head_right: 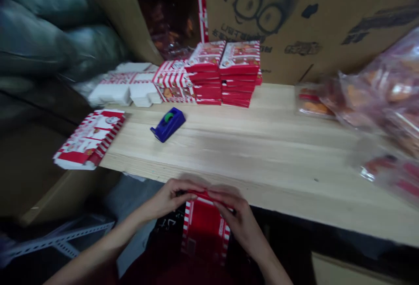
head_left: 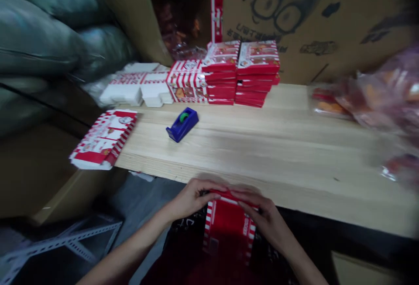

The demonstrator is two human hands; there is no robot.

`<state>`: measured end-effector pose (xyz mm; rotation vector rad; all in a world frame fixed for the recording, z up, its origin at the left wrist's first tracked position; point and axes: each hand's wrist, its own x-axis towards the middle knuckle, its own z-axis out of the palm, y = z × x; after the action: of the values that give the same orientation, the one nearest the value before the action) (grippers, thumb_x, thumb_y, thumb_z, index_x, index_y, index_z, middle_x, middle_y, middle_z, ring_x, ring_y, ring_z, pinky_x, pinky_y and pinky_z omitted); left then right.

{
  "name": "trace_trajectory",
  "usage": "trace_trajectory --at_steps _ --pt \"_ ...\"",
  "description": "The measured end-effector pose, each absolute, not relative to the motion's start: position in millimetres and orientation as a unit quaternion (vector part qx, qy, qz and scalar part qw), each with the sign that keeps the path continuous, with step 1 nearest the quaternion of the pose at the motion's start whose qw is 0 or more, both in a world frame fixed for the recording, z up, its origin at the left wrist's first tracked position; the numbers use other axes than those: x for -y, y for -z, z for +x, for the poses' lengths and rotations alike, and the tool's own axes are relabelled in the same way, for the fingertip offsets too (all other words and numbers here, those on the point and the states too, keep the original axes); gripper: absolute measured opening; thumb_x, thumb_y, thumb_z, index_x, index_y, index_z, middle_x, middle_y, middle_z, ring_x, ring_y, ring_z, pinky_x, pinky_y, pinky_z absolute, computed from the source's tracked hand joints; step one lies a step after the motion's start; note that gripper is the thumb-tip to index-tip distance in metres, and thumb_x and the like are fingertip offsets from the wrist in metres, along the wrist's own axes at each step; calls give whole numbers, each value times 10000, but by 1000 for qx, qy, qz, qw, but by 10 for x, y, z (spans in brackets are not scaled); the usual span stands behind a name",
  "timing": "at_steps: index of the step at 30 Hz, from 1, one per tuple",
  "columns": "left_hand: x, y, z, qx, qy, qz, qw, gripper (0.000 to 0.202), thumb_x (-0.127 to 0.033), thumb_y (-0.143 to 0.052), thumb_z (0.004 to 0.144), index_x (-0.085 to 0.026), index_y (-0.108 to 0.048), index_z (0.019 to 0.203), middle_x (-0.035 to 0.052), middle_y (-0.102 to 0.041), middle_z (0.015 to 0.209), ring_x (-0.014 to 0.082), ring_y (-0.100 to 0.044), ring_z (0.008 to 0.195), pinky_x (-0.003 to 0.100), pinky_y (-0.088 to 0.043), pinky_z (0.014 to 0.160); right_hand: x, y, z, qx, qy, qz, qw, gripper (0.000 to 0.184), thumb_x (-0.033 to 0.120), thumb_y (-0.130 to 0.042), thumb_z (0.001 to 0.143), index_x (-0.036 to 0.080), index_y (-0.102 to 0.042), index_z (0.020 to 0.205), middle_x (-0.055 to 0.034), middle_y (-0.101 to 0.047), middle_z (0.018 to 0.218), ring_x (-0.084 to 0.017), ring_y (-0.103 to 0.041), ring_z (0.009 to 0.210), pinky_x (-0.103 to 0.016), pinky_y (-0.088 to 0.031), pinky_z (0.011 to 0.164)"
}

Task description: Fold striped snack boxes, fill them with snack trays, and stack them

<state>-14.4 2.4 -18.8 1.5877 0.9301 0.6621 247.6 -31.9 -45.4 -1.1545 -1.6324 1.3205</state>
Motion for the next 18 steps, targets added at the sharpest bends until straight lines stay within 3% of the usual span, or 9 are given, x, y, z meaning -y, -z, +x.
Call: trace_trajectory --at_steps 2,6,7,8,11,13,15,18 --pt "-229 144 -340 -454 -331 649 513 362 -341 -661 964 -279 -702 1318 94 -721 1346 262 -679 1235 455 -519 1085 343 519 2494 634 -503 -459 366 254 375 -623 1001 374 -774 1205 -69 -758 1290 -286 -675 1260 -550 -533 1090" --pt "-933 5 -982 -670 -452 542 233 368 -370 -712 873 -233 -693 1214 109 -651 1410 300 -518 1391 488 -428 1140 354 545 2519 652 -483 -455 366 249 405 -640 982 372 -789 1179 -74 -788 1228 -288 -731 1181 -495 -603 1006" --pt "-1110 -26 -1128 -689 -445 525 227 344 -366 -723 847 -212 -702 1154 122 -652 1392 320 -478 1417 480 -436 1117 355 515 2503 660 -478 -448 368 247 401 -646 978 366 -793 1173 -75 -791 1220 -285 -743 1160 -471 -619 983" --pt "-1265 -49 -1247 -700 -433 517 236 286 -374 -740 818 -193 -722 1039 128 -701 1284 333 -529 1354 453 -477 1057 358 472 2483 668 -470 -440 373 245 390 -650 975 362 -795 1171 -73 -793 1215 -282 -752 1144 -447 -632 961" --pt "-1558 -84 -1417 -703 -376 507 327 277 -428 -791 737 -165 -704 721 84 -725 769 279 -698 869 344 -545 744 382 290 2473 700 -431 -419 385 260 339 -636 985 370 -784 1197 -49 -792 1221 -271 -757 1137 -401 -648 940" --pt "-1620 -95 -1416 -699 -349 495 381 312 -437 -827 676 -159 -689 646 38 -644 590 198 -624 605 286 -483 578 404 135 2564 723 -381 -422 393 286 310 -624 990 385 -766 1227 -26 -786 1237 -265 -752 1148 -390 -651 948" --pt "-1625 -103 -1383 -694 -345 480 412 307 -416 -857 614 -154 -698 647 34 -662 605 151 -564 535 253 -434 522 412 -45 2717 736 -307 -441 412 323 281 -615 991 389 -739 1270 -10 -766 1283 -257 -741 1170 -377 -647 968" --pt "-1599 -111 -1330 -686 -372 456 428 324 -395 -883 538 -148 -706 651 84 -765 829 152 -601 615 241 -433 532 346 -342 2887 736 -188 -466 454 371 215 -584 1000 348 -707 1324 -16 -705 1388 -250 -709 1221 -373 -602 1049"
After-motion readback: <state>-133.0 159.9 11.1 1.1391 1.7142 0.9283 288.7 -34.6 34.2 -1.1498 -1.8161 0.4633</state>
